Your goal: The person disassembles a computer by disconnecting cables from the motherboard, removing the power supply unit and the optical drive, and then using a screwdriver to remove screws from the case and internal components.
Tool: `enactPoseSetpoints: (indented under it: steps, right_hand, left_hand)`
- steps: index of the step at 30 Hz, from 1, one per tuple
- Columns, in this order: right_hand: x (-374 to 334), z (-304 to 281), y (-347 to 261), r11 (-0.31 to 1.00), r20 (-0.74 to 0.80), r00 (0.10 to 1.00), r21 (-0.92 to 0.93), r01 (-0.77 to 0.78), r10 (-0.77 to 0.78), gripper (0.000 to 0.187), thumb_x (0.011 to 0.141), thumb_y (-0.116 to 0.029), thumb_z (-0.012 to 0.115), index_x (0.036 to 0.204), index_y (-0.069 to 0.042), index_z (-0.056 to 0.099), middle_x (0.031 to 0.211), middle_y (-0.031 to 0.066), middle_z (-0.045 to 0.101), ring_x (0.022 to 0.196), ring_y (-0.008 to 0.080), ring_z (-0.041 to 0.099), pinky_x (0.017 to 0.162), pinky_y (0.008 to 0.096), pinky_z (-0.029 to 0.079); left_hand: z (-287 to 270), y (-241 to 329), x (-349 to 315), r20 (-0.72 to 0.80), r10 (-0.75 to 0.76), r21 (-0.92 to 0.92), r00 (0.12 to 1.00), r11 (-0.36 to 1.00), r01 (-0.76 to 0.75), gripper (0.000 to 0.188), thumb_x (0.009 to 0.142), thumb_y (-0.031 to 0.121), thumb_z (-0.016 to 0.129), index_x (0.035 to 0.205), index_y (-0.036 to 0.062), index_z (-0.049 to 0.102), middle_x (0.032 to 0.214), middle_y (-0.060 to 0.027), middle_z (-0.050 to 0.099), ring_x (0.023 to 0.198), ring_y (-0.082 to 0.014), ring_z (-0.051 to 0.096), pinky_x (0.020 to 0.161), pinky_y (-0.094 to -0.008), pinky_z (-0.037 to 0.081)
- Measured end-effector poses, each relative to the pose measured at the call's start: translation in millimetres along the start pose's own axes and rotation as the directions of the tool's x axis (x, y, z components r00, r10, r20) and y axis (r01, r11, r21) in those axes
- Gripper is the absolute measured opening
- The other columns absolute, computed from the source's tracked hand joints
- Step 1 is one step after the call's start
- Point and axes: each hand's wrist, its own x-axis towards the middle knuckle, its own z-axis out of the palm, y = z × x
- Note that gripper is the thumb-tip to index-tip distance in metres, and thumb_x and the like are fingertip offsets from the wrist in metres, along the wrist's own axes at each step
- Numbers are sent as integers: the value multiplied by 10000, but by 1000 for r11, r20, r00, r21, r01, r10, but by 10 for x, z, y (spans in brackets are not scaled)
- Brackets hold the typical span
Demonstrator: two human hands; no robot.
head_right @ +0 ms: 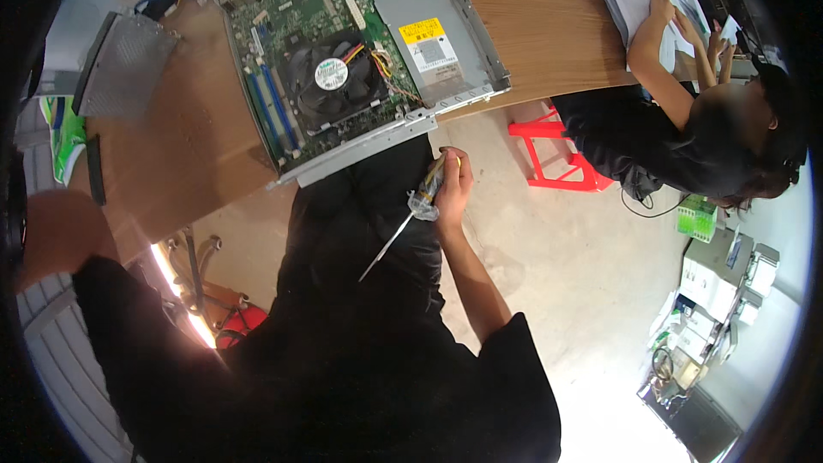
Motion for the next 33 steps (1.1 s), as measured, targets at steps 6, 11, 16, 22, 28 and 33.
enactPoseSetpoints:
  steps: [6,11,16,22,28,33]
  right_hand:
    - [-28,-62,28,999,-38,998,-20,49,-49,309,1058,-301,489,1079,-27,629,742,55,614,607,107,533,560,263,422]
    - [55,-307,224,987,-57,992,-126,102,-109,374,1051,-345,480,1092,-4,626,710,54,592,567,95,521,514,252,409]
    - [-4,-77,75,991,-36,998,-122,53,-58,356,1056,-344,476,1085,-28,636,721,40,588,596,88,502,548,247,389]
    - [-3,-177,204,983,-67,994,-168,72,-85,340,1050,-346,483,1077,-46,641,738,33,592,632,99,525,578,254,405]
    - [-67,-96,56,957,1,987,-246,156,-160,320,1060,-320,455,1015,-59,636,756,28,569,637,116,505,599,281,409]
    - [197,-19,63,995,-43,995,-49,84,-87,349,1064,-339,452,1054,-40,632,710,35,568,575,93,497,527,249,378]
  left_hand:
    - [730,-285,414,350,-52,46,935,998,38,381,1022,186,505,1342,-18,479,1334,-242,527,1242,-370,526,1103,-582,368]
    - [924,-383,442,380,-75,77,922,996,49,371,1022,186,502,1333,-17,489,1323,-240,535,1234,-368,530,1100,-585,368]
    - [918,-467,399,374,-133,108,918,989,99,362,1021,186,500,1323,-15,498,1313,-237,543,1225,-366,535,1098,-588,369]
    - [903,-499,363,368,-126,104,921,990,94,352,1021,185,497,1312,-13,510,1300,-234,553,1215,-364,541,1094,-592,369]
    - [739,-602,339,358,-177,111,917,983,147,343,1021,185,494,1300,-12,522,1287,-231,563,1205,-362,547,1091,-596,369]
    - [731,-534,523,377,-137,119,916,988,99,335,1021,185,492,1291,-10,531,1276,-228,571,1196,-361,552,1088,-599,370]
